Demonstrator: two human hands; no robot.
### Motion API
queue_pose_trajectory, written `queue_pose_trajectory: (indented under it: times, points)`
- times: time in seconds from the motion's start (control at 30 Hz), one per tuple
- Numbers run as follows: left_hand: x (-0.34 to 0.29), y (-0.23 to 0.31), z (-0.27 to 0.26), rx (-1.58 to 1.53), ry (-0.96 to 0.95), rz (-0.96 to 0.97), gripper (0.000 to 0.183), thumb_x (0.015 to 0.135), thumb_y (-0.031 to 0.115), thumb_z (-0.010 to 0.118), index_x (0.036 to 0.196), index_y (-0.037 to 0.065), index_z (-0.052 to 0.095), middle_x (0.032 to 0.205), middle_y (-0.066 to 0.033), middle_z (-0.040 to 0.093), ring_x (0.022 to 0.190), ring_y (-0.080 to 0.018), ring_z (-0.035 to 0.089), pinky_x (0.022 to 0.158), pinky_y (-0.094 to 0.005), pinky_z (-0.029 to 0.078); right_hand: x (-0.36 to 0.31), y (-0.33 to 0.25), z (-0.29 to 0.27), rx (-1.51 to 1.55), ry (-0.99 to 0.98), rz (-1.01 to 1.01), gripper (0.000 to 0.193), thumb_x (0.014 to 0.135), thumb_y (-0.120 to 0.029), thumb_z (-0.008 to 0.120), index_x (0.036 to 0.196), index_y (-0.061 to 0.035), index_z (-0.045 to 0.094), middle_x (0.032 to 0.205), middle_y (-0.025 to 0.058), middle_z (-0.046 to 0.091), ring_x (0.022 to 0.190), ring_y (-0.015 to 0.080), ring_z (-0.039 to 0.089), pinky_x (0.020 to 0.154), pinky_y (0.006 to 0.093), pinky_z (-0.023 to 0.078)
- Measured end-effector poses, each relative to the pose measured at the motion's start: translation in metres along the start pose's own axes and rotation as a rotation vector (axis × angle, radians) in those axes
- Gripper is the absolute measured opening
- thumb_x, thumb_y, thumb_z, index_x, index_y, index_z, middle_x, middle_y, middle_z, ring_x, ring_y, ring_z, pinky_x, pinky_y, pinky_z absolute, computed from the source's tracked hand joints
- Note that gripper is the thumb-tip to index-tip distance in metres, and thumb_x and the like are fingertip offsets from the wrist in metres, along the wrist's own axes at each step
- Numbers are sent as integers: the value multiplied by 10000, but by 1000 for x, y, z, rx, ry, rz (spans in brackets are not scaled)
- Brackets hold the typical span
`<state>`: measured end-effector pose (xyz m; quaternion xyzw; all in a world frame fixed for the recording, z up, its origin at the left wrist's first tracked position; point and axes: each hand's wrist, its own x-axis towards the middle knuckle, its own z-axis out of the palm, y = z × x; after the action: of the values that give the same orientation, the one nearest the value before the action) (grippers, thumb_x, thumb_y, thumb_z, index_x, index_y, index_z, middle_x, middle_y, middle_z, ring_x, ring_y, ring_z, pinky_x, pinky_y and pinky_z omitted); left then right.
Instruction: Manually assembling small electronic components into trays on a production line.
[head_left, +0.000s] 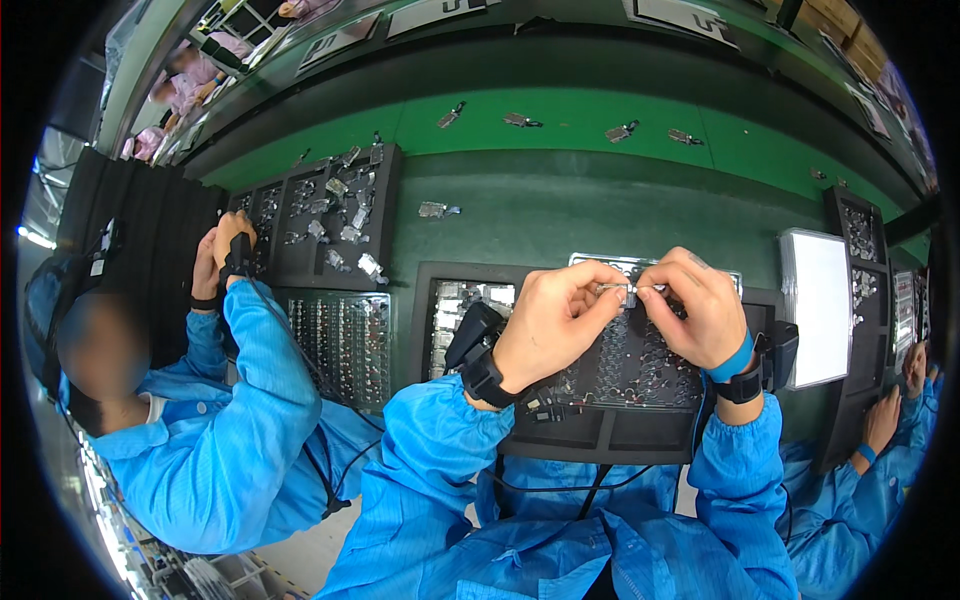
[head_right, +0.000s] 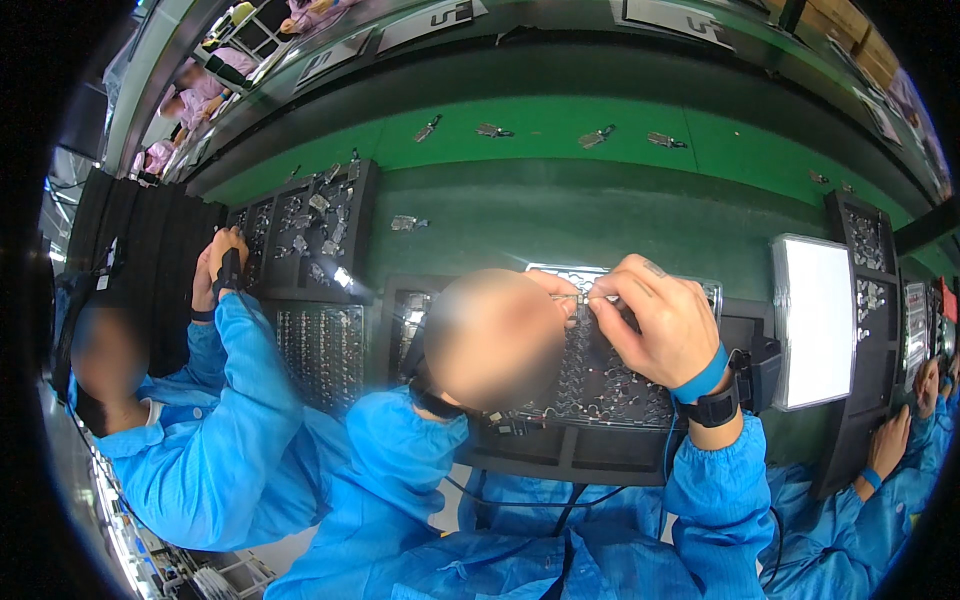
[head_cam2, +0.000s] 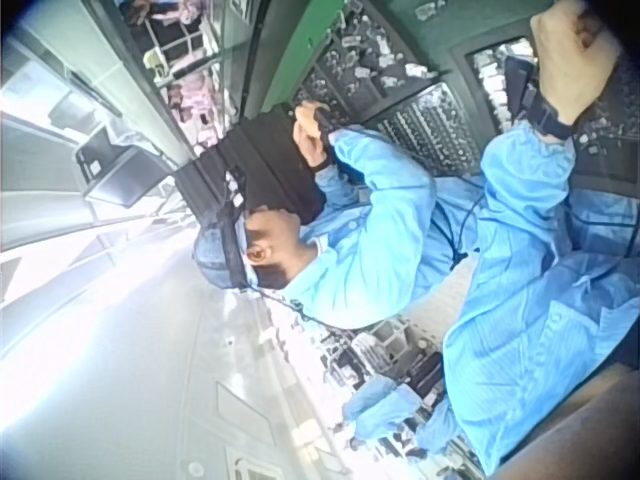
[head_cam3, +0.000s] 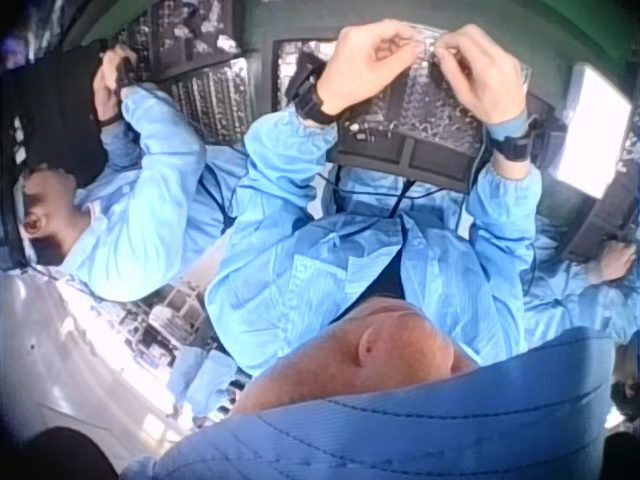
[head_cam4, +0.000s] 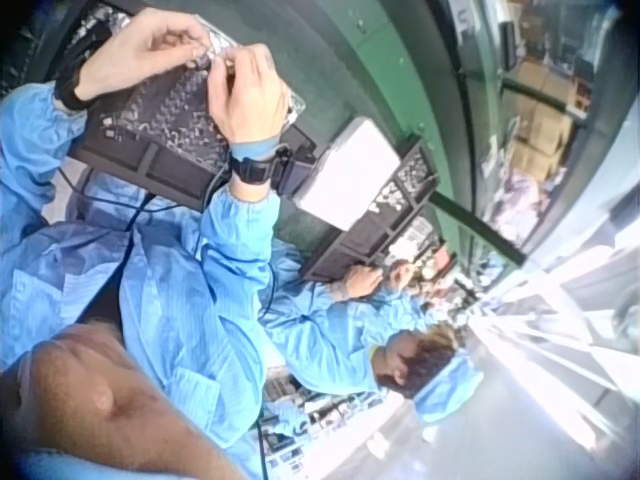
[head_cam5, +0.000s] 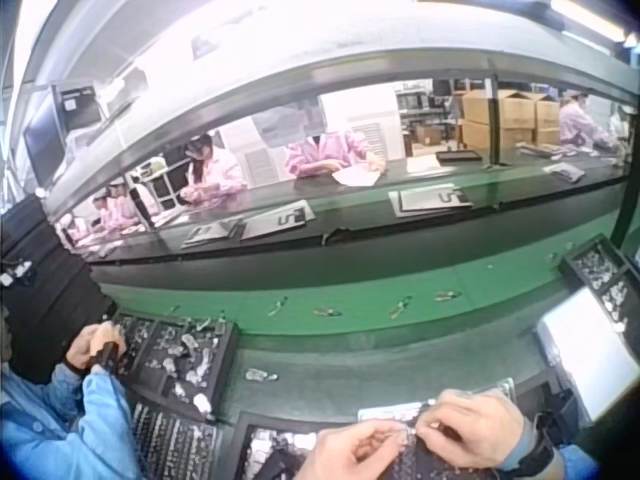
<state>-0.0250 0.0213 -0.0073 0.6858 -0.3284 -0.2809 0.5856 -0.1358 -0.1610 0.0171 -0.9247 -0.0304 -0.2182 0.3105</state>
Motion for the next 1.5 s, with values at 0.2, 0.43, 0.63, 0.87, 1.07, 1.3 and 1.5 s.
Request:
queue_pose_trajectory:
  times: [0.2,0.43,0.63,0.87,1.07,1.3,1.5]
  points:
    - [-1,1,1,-88,-11,7,193,967,3,678,1151,-55,688,996,-55,743,909,-77,692,796,-230,561,1,-4,-3,226,5,120,88,850,23,715,922,21,665,837,112,635,708,226,665,597,317,536]
    - [-1,6,2,38,-17,57,178,965,6,686,1133,-51,695,962,-47,735,860,-53,670,735,-216,549,0,-5,-2,217,24,154,89,825,32,732,893,37,676,803,91,629,682,160,638,589,273,521]
    - [-2,-1,6,-5,23,82,154,965,4,683,1108,-52,699,956,-44,735,867,-59,668,736,-224,550,-2,-2,4,183,103,168,80,805,13,765,871,28,723,709,52,619,544,95,516,503,252,395]
    - [2,-6,5,14,29,63,160,976,30,679,1119,-39,702,916,-36,730,821,-63,663,710,-224,536,-4,2,11,192,131,167,87,826,-9,758,900,29,733,705,54,618,521,100,471,501,269,372]
    - [0,7,-30,29,189,146,184,980,82,692,1139,-11,687,974,-47,730,828,-95,667,732,-240,540,5,0,9,232,188,243,201,880,-49,723,1075,0,723,834,67,657,568,113,513,543,275,422]
    - [-39,26,-64,407,194,-47,145,888,78,774,1013,5,770,921,-78,762,849,-123,697,759,-277,553,-2,10,1,-50,38,157,357,857,-231,783,1166,-63,718,1019,50,697,780,236,644,729,375,528]
    - [-49,21,-48,594,107,-9,204,858,141,805,1015,14,782,893,-161,746,811,-243,700,758,-341,541,-11,28,0,-301,27,40,369,870,-311,775,1186,-125,730,1034,61,694,1043,280,611,998,423,415]
